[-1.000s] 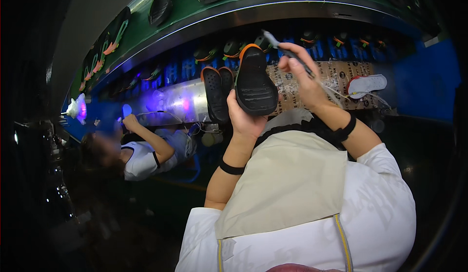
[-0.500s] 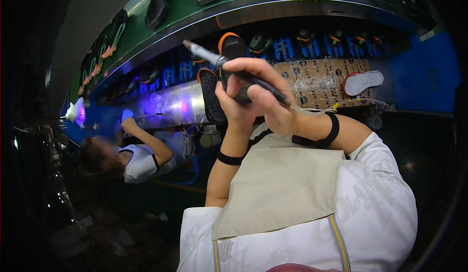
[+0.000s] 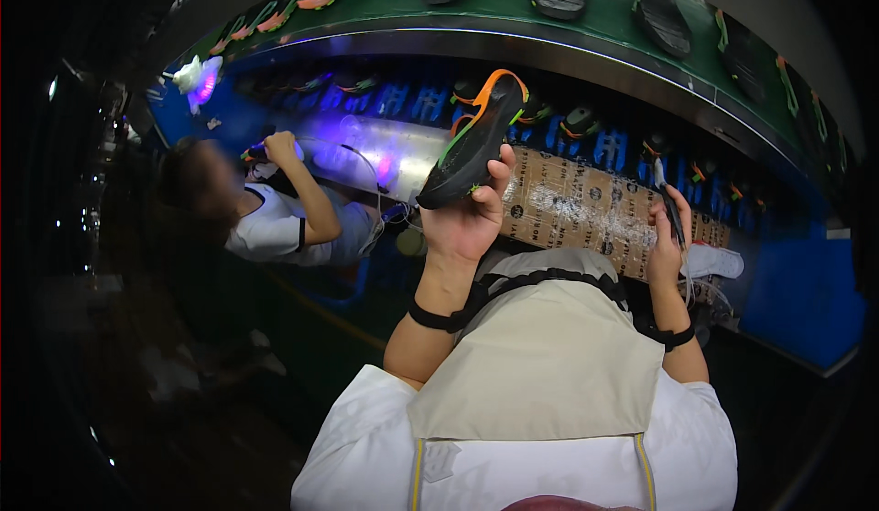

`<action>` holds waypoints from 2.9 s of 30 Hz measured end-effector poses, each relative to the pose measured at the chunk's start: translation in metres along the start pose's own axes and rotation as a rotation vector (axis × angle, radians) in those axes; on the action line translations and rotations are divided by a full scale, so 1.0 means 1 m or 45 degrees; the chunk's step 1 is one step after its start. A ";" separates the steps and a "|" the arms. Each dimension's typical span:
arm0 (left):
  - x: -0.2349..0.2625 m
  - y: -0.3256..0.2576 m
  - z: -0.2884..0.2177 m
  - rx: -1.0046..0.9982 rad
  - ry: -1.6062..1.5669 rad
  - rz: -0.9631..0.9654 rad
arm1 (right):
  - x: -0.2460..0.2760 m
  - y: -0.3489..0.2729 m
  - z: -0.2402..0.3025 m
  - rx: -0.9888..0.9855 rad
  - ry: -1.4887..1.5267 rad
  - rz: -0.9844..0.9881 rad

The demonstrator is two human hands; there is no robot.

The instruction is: Applying white adhesive to the edges and surfaces of black shoe soles using a handheld applicator tool.

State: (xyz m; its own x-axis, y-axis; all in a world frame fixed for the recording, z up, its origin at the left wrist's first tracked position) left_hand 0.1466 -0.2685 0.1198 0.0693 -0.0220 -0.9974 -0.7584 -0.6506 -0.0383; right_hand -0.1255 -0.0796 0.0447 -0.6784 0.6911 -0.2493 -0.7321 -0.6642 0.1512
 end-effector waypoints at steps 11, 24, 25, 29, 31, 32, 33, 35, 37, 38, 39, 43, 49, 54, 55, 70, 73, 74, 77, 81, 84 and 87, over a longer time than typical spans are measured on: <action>-0.011 -0.004 0.003 0.064 -0.008 0.108 | -0.009 -0.001 -0.006 -0.020 -0.140 0.030; 0.082 -0.027 0.024 0.091 0.362 -0.404 | -0.015 0.012 -0.022 -0.049 -0.030 0.132; 0.089 -0.032 0.024 0.116 0.342 -0.483 | -0.016 0.012 -0.022 -0.051 -0.023 0.151; 0.084 -0.043 0.019 0.066 0.483 -0.362 | -0.020 0.015 -0.020 -0.066 -0.045 0.180; 0.074 -0.044 0.012 -0.125 0.514 -0.276 | -0.021 0.017 -0.020 -0.085 -0.071 0.172; 0.069 -0.044 0.009 -0.211 0.569 -0.218 | -0.022 0.018 -0.019 -0.092 -0.052 0.186; 0.069 -0.046 0.006 -0.233 0.579 -0.242 | -0.022 0.019 -0.019 -0.108 -0.046 0.176; 0.074 -0.049 0.003 -0.150 0.513 -0.248 | -0.023 0.020 -0.019 -0.098 -0.082 0.193; 0.085 -0.053 -0.006 -0.120 0.487 -0.278 | -0.021 0.020 -0.019 -0.090 -0.098 0.198; 0.091 -0.056 -0.005 -0.074 0.430 -0.281 | -0.020 0.021 -0.019 -0.084 -0.105 0.190; 0.099 -0.061 -0.005 -0.041 0.387 -0.317 | -0.019 0.021 -0.019 -0.082 -0.077 0.192; 0.102 -0.075 0.001 0.066 0.397 -0.201 | -0.016 0.020 -0.018 -0.084 -0.070 0.190; 0.054 -0.064 0.004 -0.083 0.648 -0.119 | -0.021 0.019 -0.017 -0.092 -0.094 0.186; 0.005 -0.059 -0.020 -0.401 1.155 -0.083 | -0.019 0.016 -0.015 -0.132 -0.079 0.161; 0.001 -0.059 -0.025 -0.434 1.212 -0.086 | -0.020 0.014 -0.013 -0.112 -0.085 0.185; -0.023 -0.027 -0.043 0.074 0.798 0.245 | -0.024 -0.003 -0.002 -0.103 -0.064 0.148; -0.083 0.041 -0.098 -0.128 1.018 0.451 | -0.028 -0.005 0.000 -0.104 -0.072 0.174; -0.097 0.066 -0.117 -0.185 0.909 0.440 | -0.028 -0.005 0.001 -0.089 -0.118 0.175; -0.094 0.107 -0.169 -0.733 0.838 -0.078 | -0.029 -0.008 0.003 -0.071 -0.166 0.175; -0.051 0.113 -0.152 -0.591 1.317 -0.325 | -0.021 -0.015 0.001 -0.092 -0.113 0.123; -0.031 0.104 -0.165 -0.830 1.768 -0.605 | -0.013 -0.020 -0.004 -0.126 -0.089 0.084; -0.049 0.104 -0.193 -1.230 2.316 -0.745 | -0.010 -0.025 -0.008 -0.143 -0.061 0.059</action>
State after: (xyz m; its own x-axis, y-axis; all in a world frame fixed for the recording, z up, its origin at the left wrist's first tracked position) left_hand 0.1895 -0.4821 0.1768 0.9468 0.1402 0.2897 0.0196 -0.9236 0.3829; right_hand -0.1000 -0.0719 0.0359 -0.7153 0.6702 -0.1979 -0.6905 -0.7214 0.0530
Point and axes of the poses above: each hand's wrist, its own y-axis towards the middle knuckle, its own x-axis out of the back of the hand, z = x × y, the point moved 7 cm from there along y, towards the middle knuckle, and after that the axes turned 14 degrees about y, right-handed, at the moved point
